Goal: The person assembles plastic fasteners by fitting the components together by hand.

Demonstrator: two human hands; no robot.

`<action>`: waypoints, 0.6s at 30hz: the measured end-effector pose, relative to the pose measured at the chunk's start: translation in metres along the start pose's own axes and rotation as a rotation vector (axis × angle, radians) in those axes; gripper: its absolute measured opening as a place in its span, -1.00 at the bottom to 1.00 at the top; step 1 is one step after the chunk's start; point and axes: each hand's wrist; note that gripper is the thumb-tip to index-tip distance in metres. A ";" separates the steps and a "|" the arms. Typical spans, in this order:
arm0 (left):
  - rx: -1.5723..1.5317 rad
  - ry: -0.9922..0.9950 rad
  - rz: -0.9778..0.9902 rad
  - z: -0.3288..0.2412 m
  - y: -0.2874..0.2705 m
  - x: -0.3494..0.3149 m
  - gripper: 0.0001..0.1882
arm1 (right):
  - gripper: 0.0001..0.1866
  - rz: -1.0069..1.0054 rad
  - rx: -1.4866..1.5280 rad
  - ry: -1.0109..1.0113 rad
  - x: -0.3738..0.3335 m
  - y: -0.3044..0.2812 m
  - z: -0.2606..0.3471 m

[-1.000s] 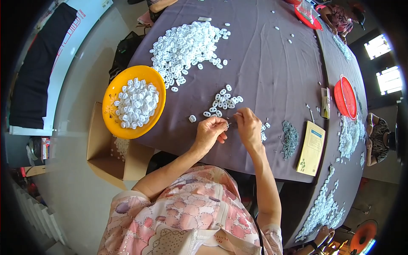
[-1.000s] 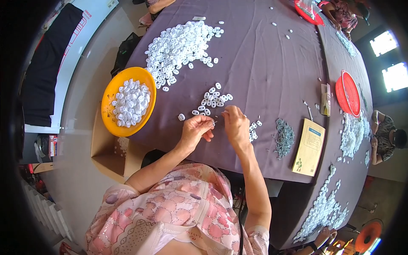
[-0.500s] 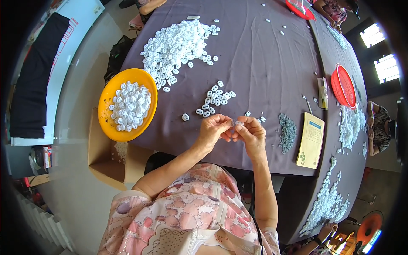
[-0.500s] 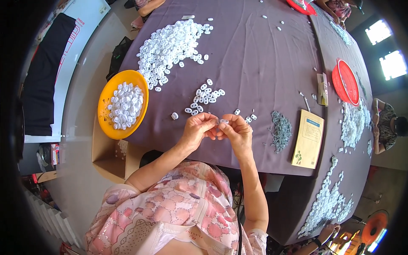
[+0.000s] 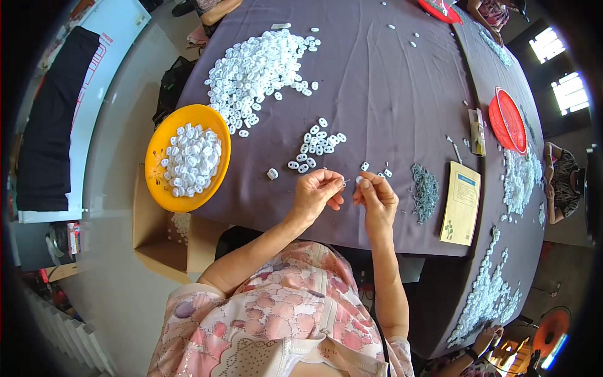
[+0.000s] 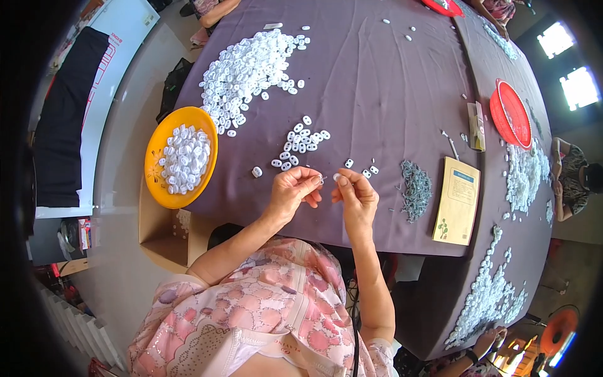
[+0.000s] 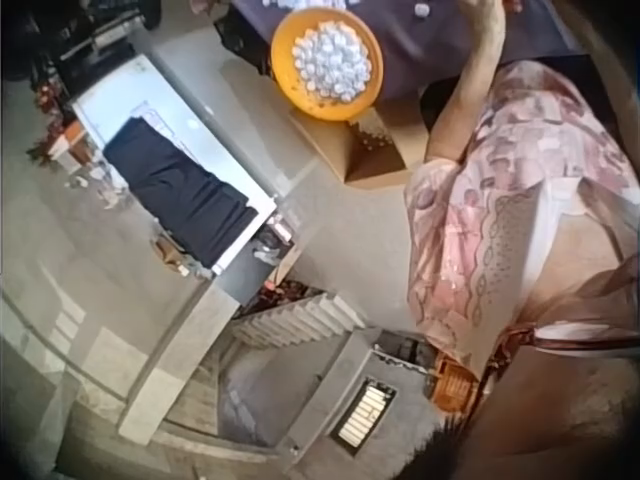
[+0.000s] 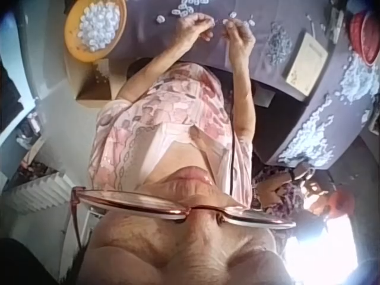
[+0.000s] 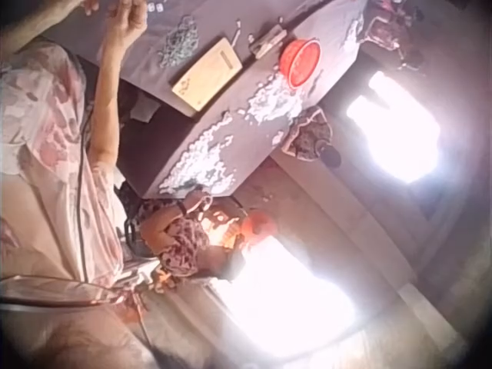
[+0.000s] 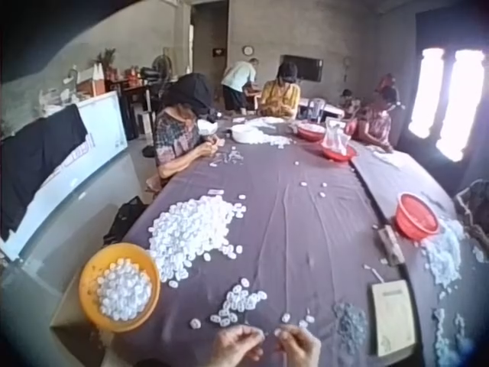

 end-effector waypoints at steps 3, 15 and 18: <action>0.020 0.014 -0.021 -0.002 0.008 -0.003 -0.87 | -0.85 -0.039 0.055 -0.009 -0.001 0.006 0.004; 0.156 0.122 -0.025 -0.006 0.013 -0.004 -0.86 | -0.86 -0.046 0.014 -0.029 -0.003 0.010 0.003; 0.240 0.117 -0.056 -0.007 0.016 -0.006 -0.87 | -0.86 -0.053 0.021 -0.023 -0.004 0.010 0.003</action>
Point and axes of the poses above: each hand's wrist, its own x-axis towards the middle knuckle, its own y-axis out of the palm, z = x × y, and after that the axes turned 7 degrees about -x, right-handed
